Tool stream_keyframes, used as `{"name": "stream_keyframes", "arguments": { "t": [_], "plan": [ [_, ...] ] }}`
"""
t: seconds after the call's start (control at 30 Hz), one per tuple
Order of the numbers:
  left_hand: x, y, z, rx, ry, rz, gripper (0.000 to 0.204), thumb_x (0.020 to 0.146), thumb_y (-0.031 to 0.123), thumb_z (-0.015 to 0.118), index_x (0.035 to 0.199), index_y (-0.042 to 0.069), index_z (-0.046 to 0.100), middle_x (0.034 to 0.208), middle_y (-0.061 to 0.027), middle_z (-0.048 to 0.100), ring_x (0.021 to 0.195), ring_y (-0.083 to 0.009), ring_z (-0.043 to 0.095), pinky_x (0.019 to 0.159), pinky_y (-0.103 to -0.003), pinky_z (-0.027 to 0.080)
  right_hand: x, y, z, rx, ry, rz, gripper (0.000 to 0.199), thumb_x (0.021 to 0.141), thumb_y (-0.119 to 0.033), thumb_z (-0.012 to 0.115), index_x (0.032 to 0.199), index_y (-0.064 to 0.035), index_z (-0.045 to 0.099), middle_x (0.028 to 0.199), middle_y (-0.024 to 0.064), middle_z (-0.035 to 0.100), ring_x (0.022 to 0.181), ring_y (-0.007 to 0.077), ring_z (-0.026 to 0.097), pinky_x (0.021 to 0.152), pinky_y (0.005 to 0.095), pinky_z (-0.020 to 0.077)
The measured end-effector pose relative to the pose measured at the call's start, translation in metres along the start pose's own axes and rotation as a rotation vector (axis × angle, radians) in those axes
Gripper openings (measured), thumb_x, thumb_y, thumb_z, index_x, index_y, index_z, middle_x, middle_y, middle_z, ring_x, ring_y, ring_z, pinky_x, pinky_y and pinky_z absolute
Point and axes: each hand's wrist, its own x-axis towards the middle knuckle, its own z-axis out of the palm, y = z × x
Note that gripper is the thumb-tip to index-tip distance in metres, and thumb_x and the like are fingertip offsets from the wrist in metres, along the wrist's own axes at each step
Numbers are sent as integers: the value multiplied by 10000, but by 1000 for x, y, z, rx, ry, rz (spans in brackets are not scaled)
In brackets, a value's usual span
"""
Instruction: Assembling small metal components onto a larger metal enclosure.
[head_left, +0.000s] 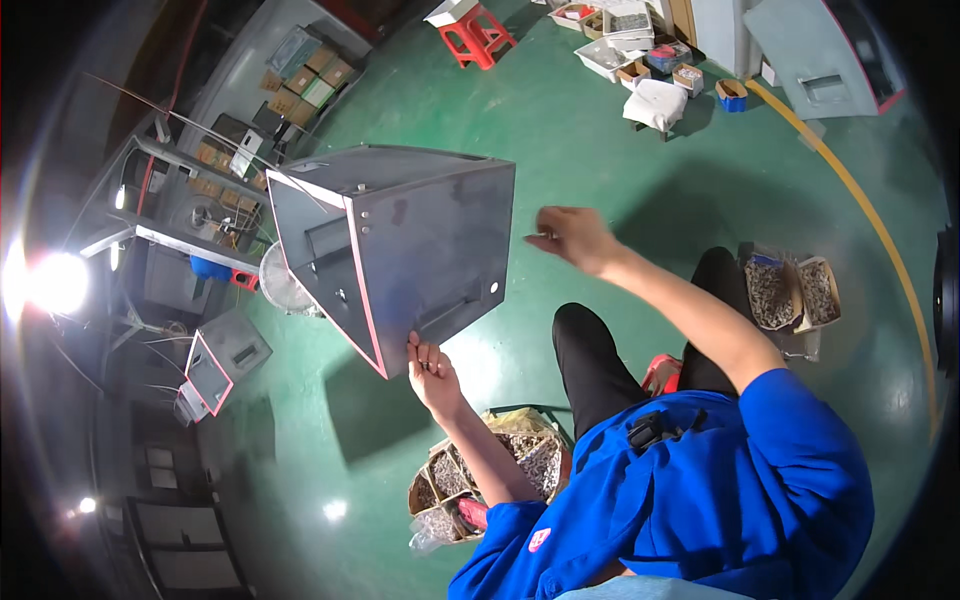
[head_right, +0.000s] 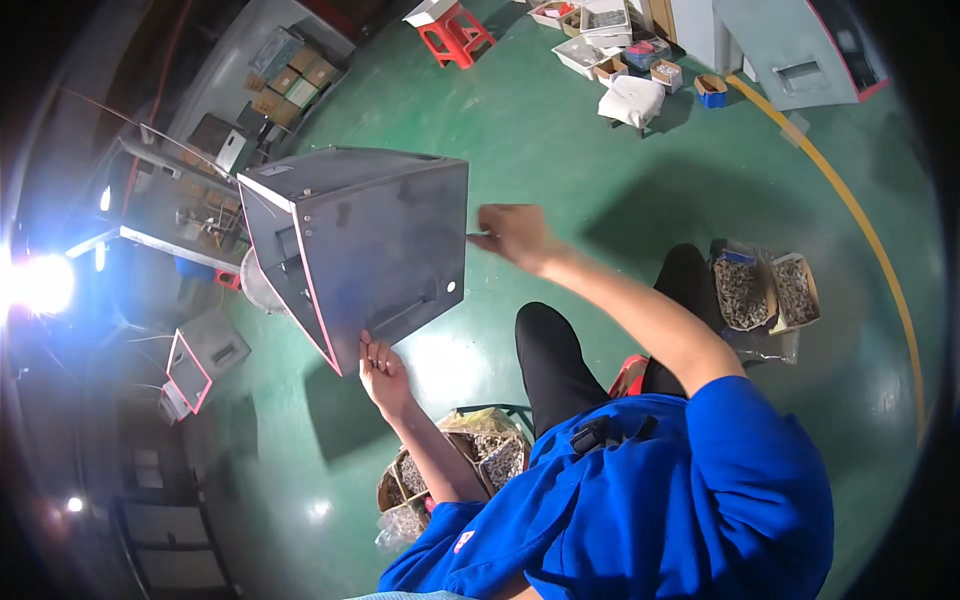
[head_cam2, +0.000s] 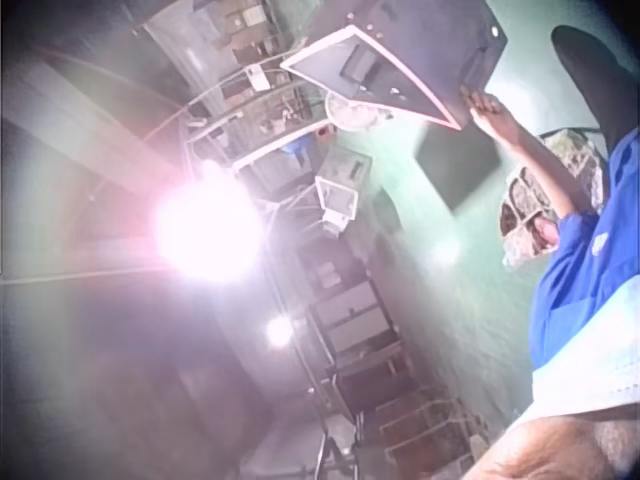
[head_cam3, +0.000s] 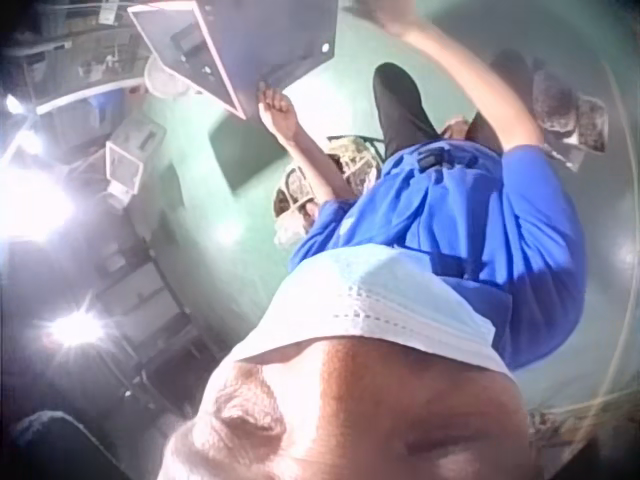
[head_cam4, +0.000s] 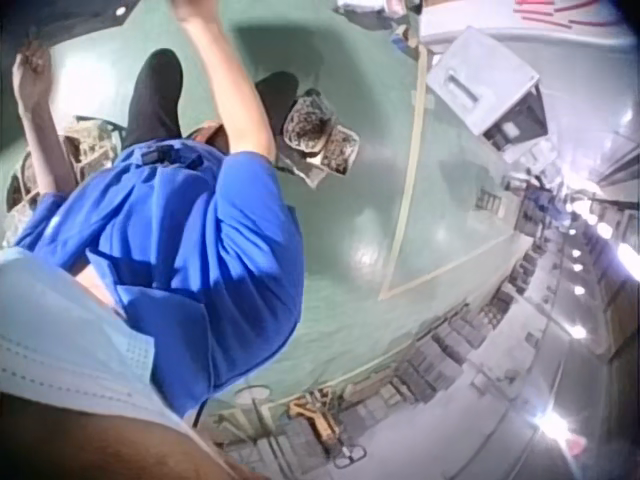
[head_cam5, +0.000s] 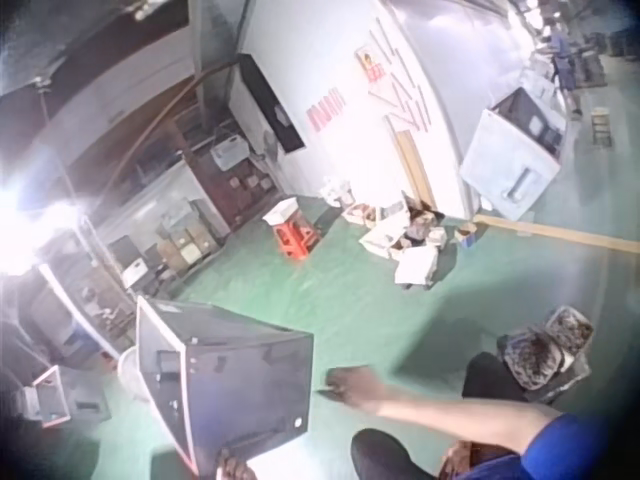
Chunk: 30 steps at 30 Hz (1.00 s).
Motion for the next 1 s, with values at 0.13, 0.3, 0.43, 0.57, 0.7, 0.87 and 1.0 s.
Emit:
{"name": "stream_keyframes", "arguments": {
  "t": [0.13, 0.3, 0.43, 0.57, 0.7, 0.87, 1.0],
  "plan": [
    [1, 5, -19, -92, 102, 49, 183, 969, 134, 394, 1021, -7, 498, 663, 18, 320, 519, -62, 253, 396, -188, 207, -65, 66, -76, -67, 18, 458, 263, 825, -278, 633, 761, -32, 565, 682, 132, 597, 620, 301, 580, 566, 373, 441],
    [16, -8, -70, -230, 383, -39, 119, 940, 98, 425, 930, -7, 480, 643, -9, 337, 502, -82, 273, 378, -212, 249, -156, 127, -152, -424, 149, 669, 213, 824, -241, 622, 812, -33, 584, 752, 154, 617, 734, 352, 591, 635, 402, 451],
    [10, -68, -83, -213, 494, -183, 190, 888, 7, 401, 1029, -54, 512, 842, -108, 563, 733, -167, 557, 535, -255, 428, -226, 145, -185, -592, 93, 806, 183, 789, -204, 606, 829, -26, 604, 800, 188, 620, 808, 373, 593, 689, 448, 457],
    [7, -133, -84, -398, 394, -571, 226, 879, -31, 389, 1071, -74, 502, 978, -157, 573, 853, -207, 582, 598, -262, 440, -265, 156, -196, -751, -268, 1000, 189, 771, -189, 597, 876, -32, 609, 875, 183, 626, 873, 339, 600, 748, 445, 479],
    [-9, -149, -48, -592, 318, -727, 178, 914, -19, 392, 1074, -50, 462, 778, -91, 476, 639, -141, 465, 504, -224, 359, -268, 141, -174, -741, -273, 952, 296, 800, -180, 556, 1071, -60, 567, 1122, 174, 565, 1050, 296, 545, 856, 405, 456],
    [-13, -135, -41, -655, 162, -638, 108, 917, 19, 416, 976, -36, 489, 716, -46, 397, 580, -100, 385, 456, -193, 305, -250, 101, -171, -687, -357, 721, 343, 812, -206, 555, 1121, -56, 565, 1079, 194, 592, 1038, 373, 538, 852, 428, 433],
    [-23, -112, -37, -422, 183, -494, 135, 907, 61, 474, 983, 0, 568, 775, -38, 547, 587, -101, 474, 478, -198, 380, -287, 122, -177, -433, -304, 874, 425, 852, -179, 534, 1249, -34, 486, 1146, 226, 567, 1110, 367, 507, 922, 416, 397]
  ]
}}
